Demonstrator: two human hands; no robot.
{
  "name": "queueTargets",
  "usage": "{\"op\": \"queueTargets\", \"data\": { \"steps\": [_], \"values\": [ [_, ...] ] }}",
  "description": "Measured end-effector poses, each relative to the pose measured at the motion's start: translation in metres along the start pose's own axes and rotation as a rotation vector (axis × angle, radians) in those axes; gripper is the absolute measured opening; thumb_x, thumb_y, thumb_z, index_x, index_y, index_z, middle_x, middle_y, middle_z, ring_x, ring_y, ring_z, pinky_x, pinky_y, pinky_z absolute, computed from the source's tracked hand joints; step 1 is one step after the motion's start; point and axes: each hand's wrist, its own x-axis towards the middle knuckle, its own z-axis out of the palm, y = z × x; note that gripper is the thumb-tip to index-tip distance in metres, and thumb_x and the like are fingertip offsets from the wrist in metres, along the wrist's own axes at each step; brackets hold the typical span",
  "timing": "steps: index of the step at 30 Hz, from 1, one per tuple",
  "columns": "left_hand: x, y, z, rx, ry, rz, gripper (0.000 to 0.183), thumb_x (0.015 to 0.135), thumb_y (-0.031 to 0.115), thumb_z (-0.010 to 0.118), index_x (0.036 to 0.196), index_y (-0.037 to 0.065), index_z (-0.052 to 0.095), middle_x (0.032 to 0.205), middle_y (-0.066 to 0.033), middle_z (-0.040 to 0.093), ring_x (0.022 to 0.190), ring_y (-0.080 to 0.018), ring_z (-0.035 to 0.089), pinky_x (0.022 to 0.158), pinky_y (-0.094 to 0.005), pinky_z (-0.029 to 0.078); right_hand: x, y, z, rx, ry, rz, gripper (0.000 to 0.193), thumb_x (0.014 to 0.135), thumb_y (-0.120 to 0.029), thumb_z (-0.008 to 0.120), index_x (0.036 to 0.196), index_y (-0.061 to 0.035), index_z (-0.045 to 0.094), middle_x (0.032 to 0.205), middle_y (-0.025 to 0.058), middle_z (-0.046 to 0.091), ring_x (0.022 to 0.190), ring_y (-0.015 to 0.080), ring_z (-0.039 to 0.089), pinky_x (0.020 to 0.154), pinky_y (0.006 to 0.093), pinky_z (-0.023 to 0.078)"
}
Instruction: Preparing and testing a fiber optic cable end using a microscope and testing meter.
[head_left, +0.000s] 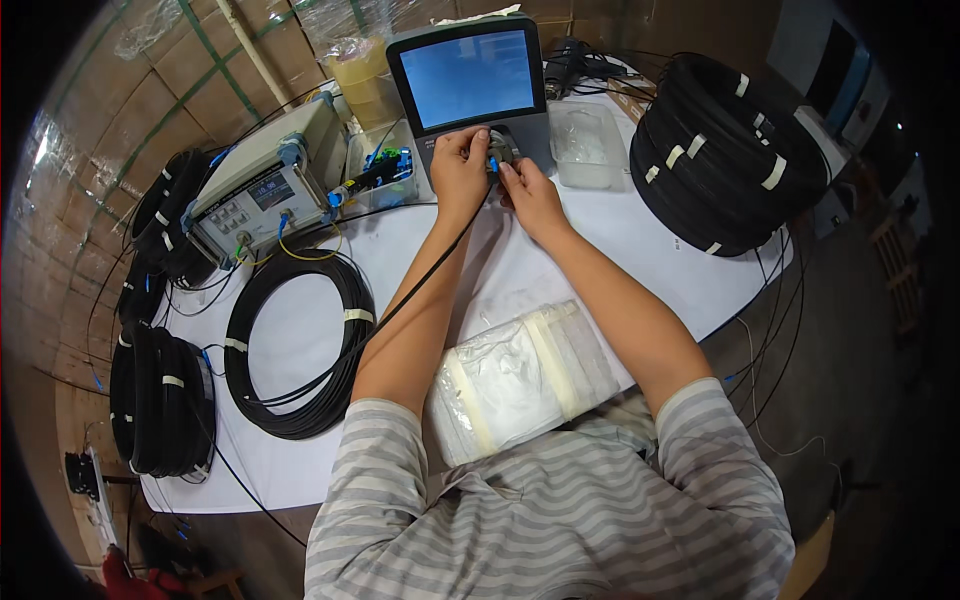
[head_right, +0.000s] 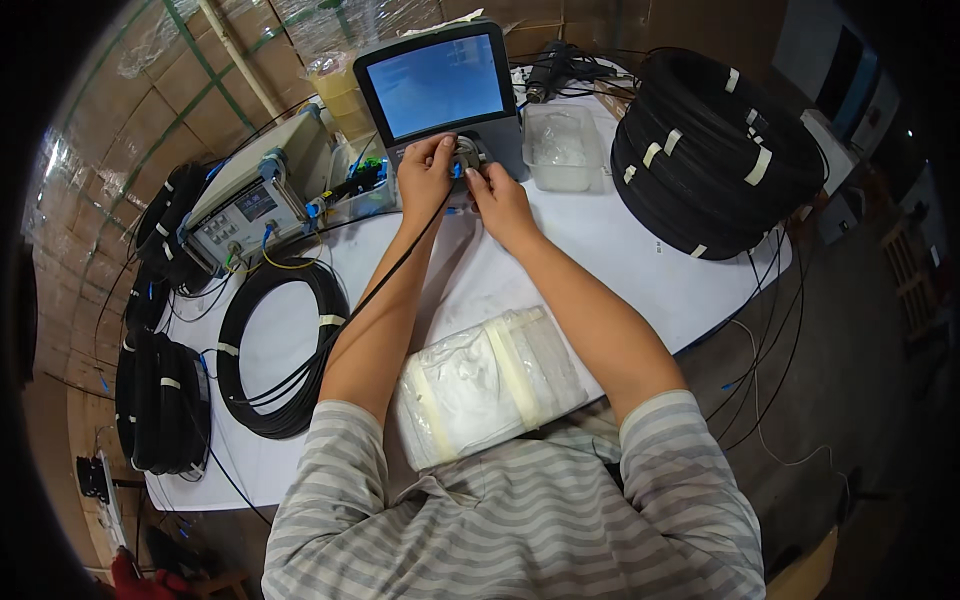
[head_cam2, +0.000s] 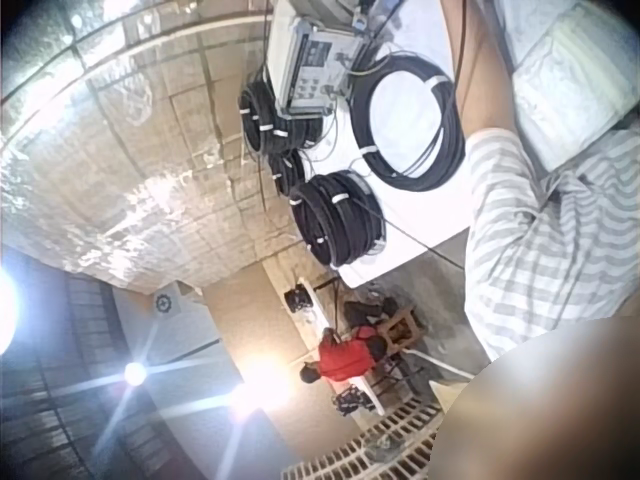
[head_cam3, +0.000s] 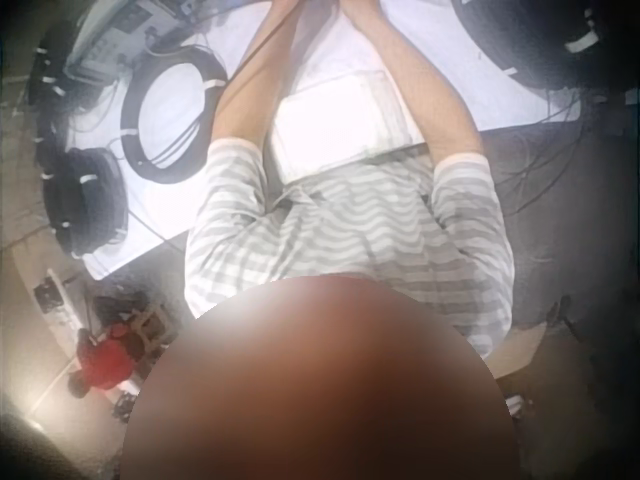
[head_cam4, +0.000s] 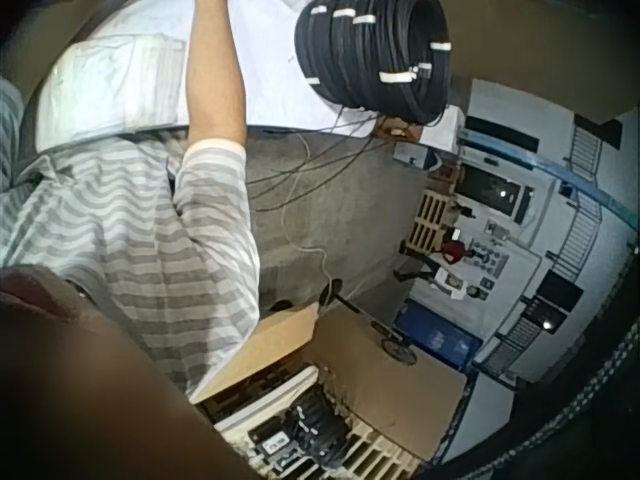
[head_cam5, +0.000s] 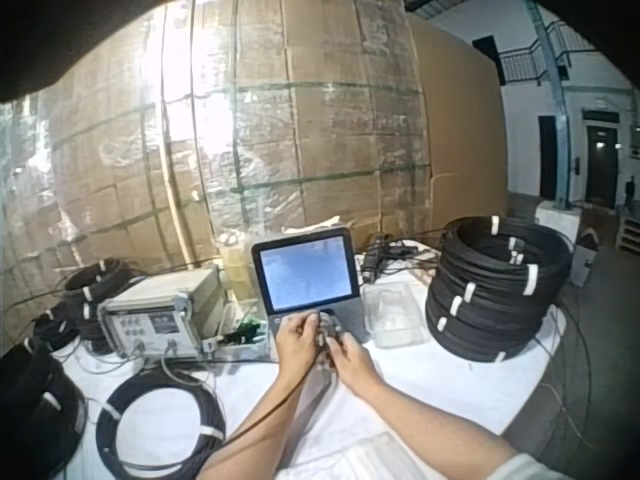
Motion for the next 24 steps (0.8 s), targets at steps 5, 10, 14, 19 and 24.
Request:
{"op": "queueTargets", "data": {
  "steps": [5, 10, 14, 19, 24],
  "values": [
    [0.0012, -0.0017, 0.0019, -0.041, 0.0, -0.033, 0.024, 0.095, 0.03, 0.07, 0.103, 0.008, 0.079, 0.098, -0.0115, 0.066, 0.088, -0.0245, 0.066, 0.078, -0.035, 0.053, 0.0002, -0.0005, -0.001, 0.005, -0.014, -0.015, 0.032, 0.104, -0.031, 0.059, 0.101, 0.0007, 0.061, 0.076, 0.0068, 0.067, 0.065, 0.0142, 0.062, 0.061, 0.0313, 0.05],
    [0.0003, -0.0052, 0.0035, -0.059, 0.01, -0.035, 0.024, 0.095, 0.029, 0.071, 0.103, 0.008, 0.079, 0.098, -0.011, 0.066, 0.09, -0.0235, 0.066, 0.078, -0.0337, 0.052, 0.0002, 0.0001, -0.0001, 0.004, -0.018, -0.026, 0.032, 0.104, -0.031, 0.059, 0.101, 0.0008, 0.061, 0.076, 0.0068, 0.067, 0.065, 0.0142, 0.062, 0.06, 0.031, 0.05],
    [0.0023, -0.0061, 0.0016, -0.071, -0.028, -0.015, 0.023, 0.095, 0.027, 0.07, 0.103, 0.008, 0.079, 0.098, -0.0107, 0.065, 0.091, -0.0224, 0.065, 0.079, -0.0325, 0.051, 0.0014, 0.0008, -0.0008, 0.0, -0.016, -0.023, 0.032, 0.105, -0.031, 0.058, 0.1, 0.0009, 0.061, 0.075, 0.007, 0.067, 0.064, 0.0143, 0.062, 0.06, 0.0308, 0.05],
    [0.0026, -0.0087, 0.0017, -0.089, -0.017, -0.062, 0.023, 0.094, 0.028, 0.071, 0.102, 0.008, 0.079, 0.099, -0.0105, 0.066, 0.088, -0.0218, 0.065, 0.078, -0.0327, 0.052, -0.0008, -0.003, 0.0015, 0.005, -0.016, -0.009, 0.031, 0.104, -0.03, 0.059, 0.1, 0.0007, 0.061, 0.075, 0.0067, 0.067, 0.064, 0.0141, 0.062, 0.06, 0.0308, 0.049],
    [0.0004, -0.0026, 0.0045, -0.065, 0.02, -0.048, 0.022, 0.092, 0.026, 0.074, 0.101, 0.007, 0.078, 0.099, -0.0102, 0.066, 0.087, -0.021, 0.065, 0.079, -0.0331, 0.052, -0.001, -0.0022, -0.0007, 0.005, -0.009, -0.016, 0.031, 0.104, -0.03, 0.059, 0.1, 0.0007, 0.061, 0.075, 0.0065, 0.067, 0.064, 0.014, 0.062, 0.06, 0.0308, 0.049]
  ]
}}
